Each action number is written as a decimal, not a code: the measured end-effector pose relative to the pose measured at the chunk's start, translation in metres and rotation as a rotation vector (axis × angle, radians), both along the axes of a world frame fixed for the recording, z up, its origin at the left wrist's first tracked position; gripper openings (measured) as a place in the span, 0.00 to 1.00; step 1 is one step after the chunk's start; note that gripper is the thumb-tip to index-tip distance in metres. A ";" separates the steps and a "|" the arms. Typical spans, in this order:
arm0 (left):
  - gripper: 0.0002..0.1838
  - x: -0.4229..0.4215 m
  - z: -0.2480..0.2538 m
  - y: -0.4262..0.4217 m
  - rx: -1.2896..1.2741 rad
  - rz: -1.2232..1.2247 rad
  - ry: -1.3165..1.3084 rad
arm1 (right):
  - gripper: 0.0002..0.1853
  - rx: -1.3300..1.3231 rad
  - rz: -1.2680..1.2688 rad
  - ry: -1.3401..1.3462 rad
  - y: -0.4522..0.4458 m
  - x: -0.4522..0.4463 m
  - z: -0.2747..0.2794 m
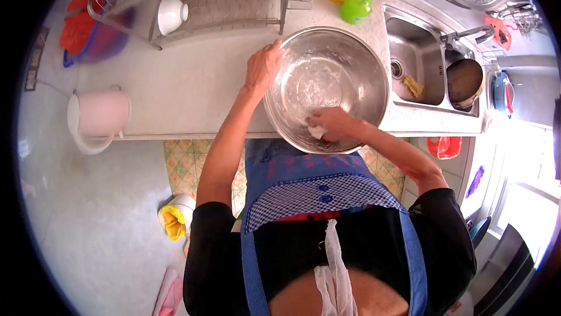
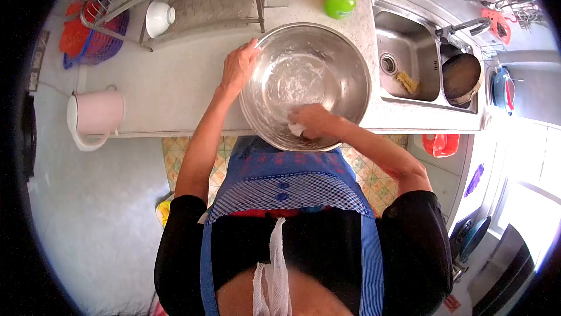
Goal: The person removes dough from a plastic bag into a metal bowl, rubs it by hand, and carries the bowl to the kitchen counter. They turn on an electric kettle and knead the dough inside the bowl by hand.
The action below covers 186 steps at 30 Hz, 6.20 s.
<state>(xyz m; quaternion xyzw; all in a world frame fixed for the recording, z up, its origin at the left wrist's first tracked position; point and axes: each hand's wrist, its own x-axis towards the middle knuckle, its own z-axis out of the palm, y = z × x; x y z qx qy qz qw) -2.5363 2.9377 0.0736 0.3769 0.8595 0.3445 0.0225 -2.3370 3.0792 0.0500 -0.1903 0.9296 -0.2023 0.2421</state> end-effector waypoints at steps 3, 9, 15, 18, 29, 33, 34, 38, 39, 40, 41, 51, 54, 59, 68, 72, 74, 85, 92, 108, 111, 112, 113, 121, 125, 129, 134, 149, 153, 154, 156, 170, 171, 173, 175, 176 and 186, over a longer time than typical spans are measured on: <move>0.16 0.000 -0.004 0.001 0.019 -0.005 -0.001 | 0.31 -0.019 0.011 0.571 0.048 -0.005 -0.032; 0.17 0.001 0.000 0.001 0.004 0.006 0.000 | 0.27 0.184 -0.484 0.315 0.075 -0.056 -0.028; 0.16 -0.001 -0.010 0.002 -0.003 0.030 0.091 | 0.18 0.111 -0.064 -0.034 0.022 -0.019 0.009; 0.16 -0.001 -0.010 0.002 0.018 0.012 0.097 | 0.12 0.468 0.135 0.520 0.032 -0.056 0.000; 0.14 0.006 -0.008 0.001 0.098 0.102 0.048 | 0.21 0.554 -0.360 0.233 0.041 -0.006 -0.020; 0.14 0.006 -0.013 0.002 0.140 0.102 0.058 | 0.20 0.557 -0.277 0.074 -0.008 0.029 -0.042; 0.14 0.005 -0.014 0.002 0.135 0.102 0.035 | 0.20 0.296 -0.289 0.071 -0.016 0.022 -0.054; 0.13 0.007 -0.013 0.001 0.170 0.097 0.072 | 0.20 0.082 -0.487 -0.231 -0.025 -0.021 0.020; 0.13 0.008 -0.012 -0.001 0.163 0.102 0.070 | 0.20 0.078 -0.482 -0.235 -0.007 -0.024 0.009; 0.13 0.009 -0.011 -0.002 0.152 0.104 0.054 | 0.21 0.081 -0.151 0.176 0.022 -0.025 -0.009; 0.12 0.009 -0.011 -0.002 0.146 0.105 0.039 | 0.21 0.075 0.025 0.365 0.030 -0.024 -0.014; 0.13 0.012 -0.010 0.001 0.130 0.116 0.048 | 0.17 0.228 -0.121 0.263 -0.017 -0.010 -0.014; 0.13 0.012 -0.011 0.002 0.076 0.139 0.025 | 0.10 0.238 -0.099 0.320 -0.022 -0.022 -0.028; 0.14 0.002 -0.016 0.006 0.145 0.053 0.077 | 0.07 0.211 -0.350 0.253 -0.033 -0.045 -0.042; 0.15 -0.005 -0.011 0.009 0.062 -0.004 0.065 | 0.21 -0.071 -0.105 0.017 -0.014 -0.015 0.016; 0.14 0.003 -0.011 0.010 0.068 0.071 0.056 | 0.08 -0.027 -0.077 0.246 -0.020 0.013 0.015; 0.14 0.003 -0.012 0.010 0.115 0.068 0.080 | 0.07 0.073 -0.036 0.228 -0.025 0.004 -0.001; 0.11 0.024 -0.015 -0.011 0.215 0.147 -0.016 | 0.14 -0.104 -0.377 0.131 0.006 -0.013 0.000; 0.17 0.090 -0.004 -0.075 0.180 0.233 -0.529 | 0.33 0.269 -0.592 -0.195 0.038 0.013 0.015; 0.23 -0.012 -0.007 0.028 0.031 -0.037 -0.110 | 0.11 0.316 -0.542 -0.009 -0.014 0.028 0.001; 0.23 -0.010 -0.004 0.029 0.038 -0.039 -0.146 | 0.10 0.302 -0.652 -0.002 -0.002 0.006 -0.028; 0.23 -0.011 -0.007 0.027 0.029 -0.037 -0.151 | 0.10 0.315 -0.722 -0.037 -0.001 0.001 -0.032; 0.25 -0.012 -0.011 0.026 0.052 -0.059 -0.085 | 0.10 0.312 -0.721 -0.046 -0.001 0.000 -0.033; 0.25 -0.014 -0.015 0.027 0.047 -0.023 0.035 | 0.32 0.156 -0.653 -0.160 0.026 0.009 0.028; 0.24 -0.017 -0.018 0.027 0.110 -0.049 0.059 | 0.27 0.103 -0.524 -0.174 0.022 0.028 0.030; 0.23 -0.016 -0.011 0.029 0.035 -0.037 -0.014 | 0.13 0.363 -0.355 -0.146 -0.009 0.023 0.016; 0.23 -0.017 -0.013 0.029 0.000 -0.040 -0.044 | 0.09 0.273 -0.358 0.008 -0.016 0.011 -0.006; 0.23 -0.024 -0.017 0.033 0.053 -0.142 0.029 | 0.26 0.244 -0.490 0.141 0.022 0.014 0.008; 0.23 -0.022 -0.018 0.032 0.059 -0.123 0.022 | 0.24 0.058 -0.540 0.077 0.025 0.008 0.016; 0.23 -0.021 -0.019 0.032 0.046 -0.119 0.047 | 0.23 0.100 -0.573 0.183 0.023 0.001 0.021; 0.22 -0.022 -0.019 0.032 0.029 -0.114 0.071 | 0.22 0.139 -0.604 0.288 0.021 -0.012 0.018; 0.22 -0.020 -0.012 0.026 -0.030 -0.060 -0.001 | 0.13 0.193 -0.389 0.492 0.021 -0.070 -0.053; 0.22 -0.021 -0.013 0.026 -0.027 -0.060 0.001 | 0.13 0.113 -0.487 0.570 0.022 -0.070 -0.056; 0.22 -0.024 -0.013 0.024 -0.032 -0.079 -0.001 | 0.15 0.044 -0.556 0.556 0.025 -0.063 -0.046; 0.22 -0.025 -0.015 0.023 -0.019 -0.087 0.020 | 0.16 -0.022 -0.639 0.544 0.032 -0.047 -0.038; 0.22 -0.024 -0.015 0.024 -0.005 -0.089 0.038 | 0.19 -0.081 -0.585 0.391 0.042 -0.034 -0.034; 0.22 -0.021 -0.012 0.024 -0.020 -0.072 0.014 | 0.18 0.532 -0.356 0.203 0.016 0.022 -0.021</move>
